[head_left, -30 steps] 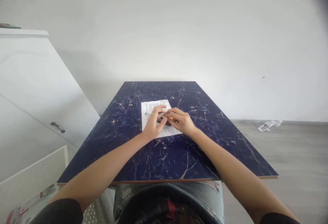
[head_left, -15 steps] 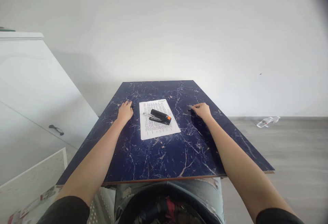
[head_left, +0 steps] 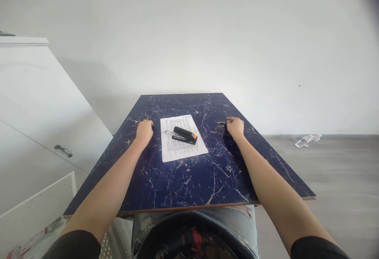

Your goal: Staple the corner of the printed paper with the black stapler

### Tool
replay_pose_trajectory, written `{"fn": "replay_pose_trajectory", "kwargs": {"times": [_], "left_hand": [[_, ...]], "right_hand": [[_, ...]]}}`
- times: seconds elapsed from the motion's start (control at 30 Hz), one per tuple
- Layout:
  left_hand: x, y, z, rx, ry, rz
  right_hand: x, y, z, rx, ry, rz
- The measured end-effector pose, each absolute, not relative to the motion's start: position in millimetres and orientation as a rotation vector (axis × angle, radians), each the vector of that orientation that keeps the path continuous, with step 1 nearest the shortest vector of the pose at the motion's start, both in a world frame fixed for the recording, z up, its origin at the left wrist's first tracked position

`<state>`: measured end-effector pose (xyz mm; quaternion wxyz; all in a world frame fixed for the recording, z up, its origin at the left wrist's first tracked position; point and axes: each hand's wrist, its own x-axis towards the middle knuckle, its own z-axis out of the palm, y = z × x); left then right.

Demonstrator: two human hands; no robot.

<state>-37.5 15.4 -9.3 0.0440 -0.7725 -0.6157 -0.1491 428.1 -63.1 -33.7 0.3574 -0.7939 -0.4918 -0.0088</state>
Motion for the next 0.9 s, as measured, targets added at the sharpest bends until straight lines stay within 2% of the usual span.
{"fn": "replay_pose_trajectory", "kwargs": {"times": [0.23, 0.43, 0.57, 0.9], "left_hand": [[-33.5, 9.5, -3.9, -2.331, -1.912, -0.57], [-9.4, -8.2, 7.3, -2.396, -1.741, -1.12], [10.4, -23.4, 9.1, -2.604, -1.54, -1.322], [19.2, -36.4, 10.2, -2.704, -1.43, -1.341]], "right_hand": [[416.7, -67.1, -24.4, -2.001, -1.3, -0.079], [405.2, -68.2, -21.0, -1.926, -1.337, -0.081], [402.5, -68.2, -21.5, -1.878, -1.364, -0.05], [395.2, -65.8, -23.8, -1.813, -1.395, 0.078]]}}
